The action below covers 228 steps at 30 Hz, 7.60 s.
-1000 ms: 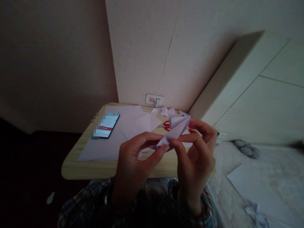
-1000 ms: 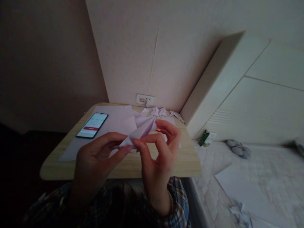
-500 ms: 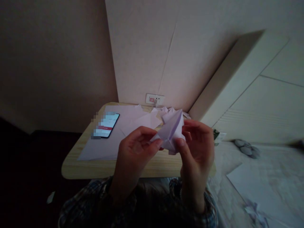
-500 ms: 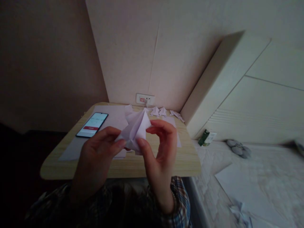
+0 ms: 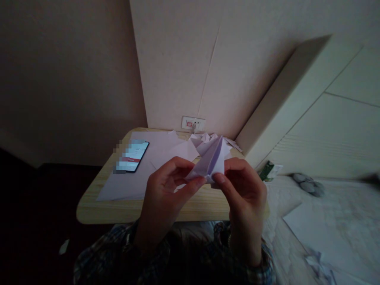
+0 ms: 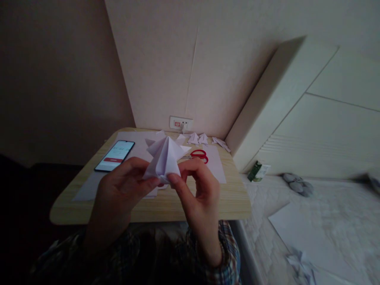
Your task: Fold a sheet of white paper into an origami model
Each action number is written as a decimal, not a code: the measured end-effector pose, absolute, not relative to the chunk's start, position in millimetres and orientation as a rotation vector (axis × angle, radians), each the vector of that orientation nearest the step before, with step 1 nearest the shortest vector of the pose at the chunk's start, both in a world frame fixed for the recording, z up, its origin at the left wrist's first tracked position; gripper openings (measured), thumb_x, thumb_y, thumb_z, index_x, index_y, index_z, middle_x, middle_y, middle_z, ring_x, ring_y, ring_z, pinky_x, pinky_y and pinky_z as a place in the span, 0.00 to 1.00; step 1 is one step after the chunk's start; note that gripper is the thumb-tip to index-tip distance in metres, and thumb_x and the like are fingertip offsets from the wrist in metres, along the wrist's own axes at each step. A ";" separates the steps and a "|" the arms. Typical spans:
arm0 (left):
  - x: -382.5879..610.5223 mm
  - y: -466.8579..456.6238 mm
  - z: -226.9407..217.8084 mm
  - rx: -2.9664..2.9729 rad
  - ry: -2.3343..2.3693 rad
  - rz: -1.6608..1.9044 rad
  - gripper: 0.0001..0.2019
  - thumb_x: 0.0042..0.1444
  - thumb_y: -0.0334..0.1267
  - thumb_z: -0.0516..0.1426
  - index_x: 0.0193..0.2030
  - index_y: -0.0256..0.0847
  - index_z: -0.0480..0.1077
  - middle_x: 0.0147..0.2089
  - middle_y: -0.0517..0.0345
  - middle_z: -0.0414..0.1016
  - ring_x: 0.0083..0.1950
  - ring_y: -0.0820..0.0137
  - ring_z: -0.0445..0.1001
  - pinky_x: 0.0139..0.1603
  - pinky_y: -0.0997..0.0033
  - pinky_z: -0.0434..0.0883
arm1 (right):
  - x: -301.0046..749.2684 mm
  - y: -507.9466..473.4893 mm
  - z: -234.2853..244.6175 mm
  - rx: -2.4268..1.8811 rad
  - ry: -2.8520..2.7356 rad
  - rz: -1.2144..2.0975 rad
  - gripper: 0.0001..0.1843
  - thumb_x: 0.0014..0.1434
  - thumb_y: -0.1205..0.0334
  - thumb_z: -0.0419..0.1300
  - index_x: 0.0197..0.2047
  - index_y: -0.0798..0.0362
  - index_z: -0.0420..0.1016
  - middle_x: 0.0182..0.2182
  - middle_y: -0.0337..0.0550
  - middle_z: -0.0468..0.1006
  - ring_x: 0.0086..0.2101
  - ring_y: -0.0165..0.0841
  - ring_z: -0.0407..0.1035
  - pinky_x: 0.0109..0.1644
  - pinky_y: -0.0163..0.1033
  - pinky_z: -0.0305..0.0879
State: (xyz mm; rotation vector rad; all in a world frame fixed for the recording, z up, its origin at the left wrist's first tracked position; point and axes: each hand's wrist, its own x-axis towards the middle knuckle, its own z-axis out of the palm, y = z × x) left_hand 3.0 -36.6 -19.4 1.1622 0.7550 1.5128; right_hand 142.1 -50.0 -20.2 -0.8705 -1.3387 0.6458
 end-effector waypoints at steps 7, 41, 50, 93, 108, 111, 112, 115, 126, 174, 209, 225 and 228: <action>1.0 -34.7 -20.2 1.174 0.856 1.557 0.09 0.46 0.28 0.69 0.25 0.41 0.73 0.24 0.70 0.76 0.28 0.81 0.75 0.32 0.88 0.72 | 146.3 -48.5 -18.8 -0.843 -1.561 0.550 0.11 0.66 0.67 0.61 0.31 0.49 0.68 0.31 0.33 0.72 0.34 0.30 0.67 0.39 0.38 0.61; -0.8 -28.4 -24.9 1.201 0.942 1.467 0.08 0.55 0.41 0.64 0.27 0.43 0.79 0.27 0.64 0.80 0.31 0.71 0.77 0.35 0.76 0.74 | 152.6 -41.3 -18.9 -0.997 -1.739 0.482 0.14 0.64 0.59 0.63 0.28 0.49 0.66 0.26 0.33 0.70 0.29 0.31 0.66 0.35 0.37 0.62; -9.5 -21.6 -39.1 1.047 0.947 1.151 0.08 0.46 0.42 0.70 0.26 0.41 0.83 0.27 0.59 0.84 0.28 0.69 0.79 0.34 0.73 0.78 | 165.8 -31.6 -39.4 -1.094 -1.769 0.665 0.15 0.61 0.55 0.65 0.26 0.50 0.69 0.24 0.35 0.72 0.28 0.32 0.68 0.34 0.36 0.63; -22.8 -61.5 -55.8 1.498 1.314 1.628 0.09 0.48 0.31 0.68 0.36 0.50 0.84 0.33 0.65 0.86 0.32 0.67 0.82 0.40 0.72 0.78 | 132.8 -55.4 -60.2 -1.036 -1.365 0.699 0.12 0.62 0.60 0.63 0.27 0.50 0.69 0.20 0.32 0.68 0.22 0.27 0.62 0.25 0.32 0.59; -15.0 -59.5 -51.9 1.146 1.162 1.676 0.09 0.48 0.29 0.65 0.34 0.47 0.83 0.31 0.66 0.84 0.31 0.73 0.81 0.36 0.80 0.78 | 125.7 -48.9 -63.1 -1.099 -1.543 0.679 0.16 0.65 0.57 0.56 0.25 0.50 0.66 0.20 0.35 0.68 0.23 0.30 0.64 0.27 0.33 0.60; -10.5 -59.4 -48.4 1.016 1.079 1.664 0.09 0.49 0.28 0.64 0.34 0.46 0.82 0.33 0.66 0.84 0.35 0.73 0.82 0.39 0.80 0.78 | 122.8 -48.9 -62.6 -1.081 -1.626 0.659 0.16 0.66 0.57 0.55 0.27 0.51 0.69 0.21 0.36 0.71 0.24 0.30 0.67 0.28 0.33 0.61; -9.3 -59.2 -47.8 0.996 1.052 1.665 0.09 0.49 0.28 0.63 0.34 0.46 0.82 0.34 0.66 0.84 0.35 0.74 0.82 0.39 0.80 0.78 | 121.8 -48.9 -62.3 -1.070 -1.654 0.652 0.16 0.67 0.57 0.55 0.27 0.51 0.69 0.21 0.36 0.72 0.24 0.30 0.67 0.28 0.33 0.62; -8.9 -58.1 -47.6 0.997 1.034 1.674 0.09 0.51 0.28 0.62 0.37 0.46 0.81 0.32 0.67 0.82 0.35 0.75 0.80 0.38 0.81 0.76 | 122.1 -47.9 -61.4 -1.040 -1.727 0.641 0.19 0.68 0.55 0.55 0.26 0.52 0.70 0.22 0.37 0.74 0.25 0.30 0.69 0.30 0.33 0.63; -19.3 -56.3 -52.5 1.415 1.230 1.678 0.17 0.63 0.33 0.57 0.55 0.55 0.78 0.42 0.61 0.77 0.43 0.71 0.75 0.44 0.75 0.73 | 155.1 -48.0 -57.1 -0.985 -1.450 0.400 0.05 0.67 0.59 0.59 0.38 0.47 0.73 0.34 0.38 0.76 0.38 0.33 0.71 0.43 0.35 0.66; -29.5 -59.9 -52.9 2.042 1.169 1.641 0.18 0.57 0.25 0.62 0.52 0.44 0.79 0.43 0.57 0.80 0.42 0.72 0.80 0.43 0.80 0.77 | 141.5 -66.9 -52.2 -0.867 -1.853 0.253 0.19 0.63 0.73 0.62 0.54 0.47 0.80 0.38 0.44 0.82 0.37 0.34 0.78 0.39 0.35 0.78; -25.8 -57.0 -56.1 1.597 0.953 1.525 0.16 0.55 0.28 0.64 0.47 0.52 0.83 0.40 0.60 0.80 0.40 0.73 0.79 0.38 0.83 0.76 | 142.5 -73.7 -42.8 -0.919 -1.914 0.105 0.13 0.64 0.69 0.59 0.51 0.50 0.77 0.37 0.46 0.83 0.39 0.35 0.79 0.42 0.35 0.78; -23.4 -57.0 -58.6 1.600 0.986 1.562 0.19 0.56 0.27 0.64 0.49 0.58 0.81 0.42 0.66 0.80 0.42 0.78 0.78 0.40 0.89 0.74 | 135.3 -77.6 -45.3 -1.039 -1.776 0.040 0.09 0.65 0.65 0.59 0.47 0.49 0.77 0.37 0.40 0.83 0.43 0.33 0.77 0.51 0.34 0.72; -22.3 -56.9 -58.2 1.593 1.023 1.561 0.18 0.55 0.27 0.64 0.48 0.56 0.82 0.42 0.64 0.80 0.42 0.76 0.79 0.39 0.88 0.75 | 132.8 -75.7 -45.0 -1.067 -1.725 0.114 0.08 0.65 0.64 0.61 0.47 0.49 0.77 0.39 0.40 0.82 0.42 0.32 0.77 0.48 0.34 0.72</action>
